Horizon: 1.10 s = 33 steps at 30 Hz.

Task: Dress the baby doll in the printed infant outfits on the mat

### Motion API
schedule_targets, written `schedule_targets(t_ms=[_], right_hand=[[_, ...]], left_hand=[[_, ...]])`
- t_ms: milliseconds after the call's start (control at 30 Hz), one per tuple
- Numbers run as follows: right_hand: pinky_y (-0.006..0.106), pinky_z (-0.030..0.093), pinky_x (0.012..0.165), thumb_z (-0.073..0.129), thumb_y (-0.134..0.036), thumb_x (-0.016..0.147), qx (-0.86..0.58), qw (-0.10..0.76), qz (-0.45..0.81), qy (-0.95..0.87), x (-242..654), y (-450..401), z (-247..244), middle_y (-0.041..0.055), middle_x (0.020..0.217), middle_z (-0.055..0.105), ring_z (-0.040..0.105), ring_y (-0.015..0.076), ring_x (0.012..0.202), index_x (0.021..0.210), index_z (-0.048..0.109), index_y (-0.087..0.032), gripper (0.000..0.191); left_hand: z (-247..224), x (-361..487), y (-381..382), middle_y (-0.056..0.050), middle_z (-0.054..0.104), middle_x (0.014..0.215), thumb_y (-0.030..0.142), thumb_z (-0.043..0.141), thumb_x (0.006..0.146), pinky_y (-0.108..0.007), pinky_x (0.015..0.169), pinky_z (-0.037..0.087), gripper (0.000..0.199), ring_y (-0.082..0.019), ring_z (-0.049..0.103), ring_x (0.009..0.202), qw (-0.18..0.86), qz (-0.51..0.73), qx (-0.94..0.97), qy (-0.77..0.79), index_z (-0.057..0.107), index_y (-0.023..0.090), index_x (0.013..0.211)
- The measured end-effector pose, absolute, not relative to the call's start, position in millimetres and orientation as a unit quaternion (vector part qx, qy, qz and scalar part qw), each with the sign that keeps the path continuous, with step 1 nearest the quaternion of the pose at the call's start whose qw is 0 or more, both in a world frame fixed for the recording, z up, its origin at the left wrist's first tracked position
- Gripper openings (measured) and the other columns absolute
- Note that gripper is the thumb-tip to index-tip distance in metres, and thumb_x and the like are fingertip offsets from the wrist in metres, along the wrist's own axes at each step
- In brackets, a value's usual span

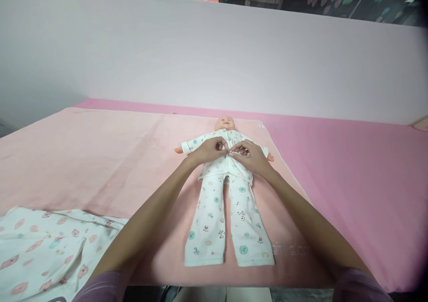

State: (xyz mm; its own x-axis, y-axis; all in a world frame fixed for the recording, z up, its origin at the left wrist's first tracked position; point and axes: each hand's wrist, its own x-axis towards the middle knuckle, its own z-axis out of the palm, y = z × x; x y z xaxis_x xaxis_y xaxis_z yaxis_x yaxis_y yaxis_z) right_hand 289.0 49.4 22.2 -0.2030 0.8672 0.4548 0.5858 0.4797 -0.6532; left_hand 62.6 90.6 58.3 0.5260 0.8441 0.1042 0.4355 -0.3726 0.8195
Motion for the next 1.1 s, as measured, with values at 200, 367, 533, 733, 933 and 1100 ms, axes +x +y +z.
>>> schedule_targets(t_ms=[200, 367, 533, 733, 933, 1100], right_hand=[[0.039, 0.052, 0.078, 0.073, -0.042, 0.097, -0.495, 0.412, 0.083, -0.761, 277.6, 40.0, 25.4, 0.0042, 0.094, 0.072, 0.065, 0.0223, 0.085, 0.095, 0.073, -0.025, 0.017], [0.043, 0.053, 0.081, 0.072, -0.032, 0.097, -0.51, 0.407, 0.025, -0.757, 266.7, 30.7, 24.0, 0.0058, 0.096, 0.071, 0.067, 0.0262, 0.089, 0.094, 0.069, -0.025, 0.008], [0.044, 0.053, 0.081, 0.065, -0.027, 0.101, -0.512, 0.397, -0.001, -0.761, 260.7, 24.5, 24.5, 0.0083, 0.101, 0.071, 0.067, 0.0284, 0.095, 0.098, 0.07, -0.025, 0.005], [0.04, 0.056, 0.077, 0.074, -0.04, 0.095, -0.507, 0.436, 0.156, -0.727, 270.2, 34.9, 22.3, 0.004, 0.106, 0.075, 0.065, 0.0204, 0.078, 0.1, 0.076, -0.027, 0.014], [0.037, 0.056, 0.078, 0.07, -0.043, 0.097, -0.49, 0.428, 0.202, -0.732, 284.4, 49.1, 26.2, 0.0032, 0.106, 0.076, 0.064, 0.0198, 0.083, 0.103, 0.077, -0.028, 0.018], [0.039, 0.056, 0.087, 0.053, -0.026, 0.103, -0.434, 0.356, 0.133, -0.817, 304.1, 85.5, 47.6, 0.0092, 0.13, 0.064, 0.065, 0.0226, 0.103, 0.125, 0.072, -0.028, 0.029]], left_hand=[[56.3, 62.2, 93.8, 0.002, 0.051, 0.074, 0.037, 0.074, 0.083, -0.026, 0.061, 0.032, 0.019, -0.012, 0.044, 0.066, 0.396, 0.263, 0.776, 0.415, 0.074, 0.02, 0.091], [56.6, 61.8, 93.0, 0.001, 0.054, 0.077, 0.041, 0.074, 0.085, -0.027, 0.06, 0.035, 0.022, -0.012, 0.048, 0.067, 0.412, 0.257, 0.767, 0.421, 0.071, 0.02, 0.092], [62.4, 62.0, 88.4, 0.002, 0.05, 0.076, 0.039, 0.072, 0.085, -0.027, 0.059, 0.033, 0.02, -0.012, 0.043, 0.064, 0.426, 0.254, 0.76, 0.421, 0.064, 0.021, 0.086], [62.9, 58.5, 92.9, 0.002, 0.049, 0.076, 0.042, 0.073, 0.085, -0.027, 0.059, 0.032, 0.023, -0.013, 0.042, 0.065, 0.448, 0.238, 0.764, 0.399, 0.067, 0.021, 0.091], [64.9, 52.2, 98.2, 0.0, 0.057, 0.083, 0.046, 0.072, 0.088, -0.026, 0.06, 0.034, 0.026, -0.013, 0.048, 0.068, 0.445, 0.22, 0.768, 0.404, 0.069, 0.021, 0.095], [73.6, 56.3, 113.3, -0.005, 0.071, 0.105, 0.044, 0.074, 0.087, -0.026, 0.064, 0.042, 0.028, -0.016, 0.06, 0.081, 0.385, 0.252, 0.747, 0.481, 0.07, 0.021, 0.102]])
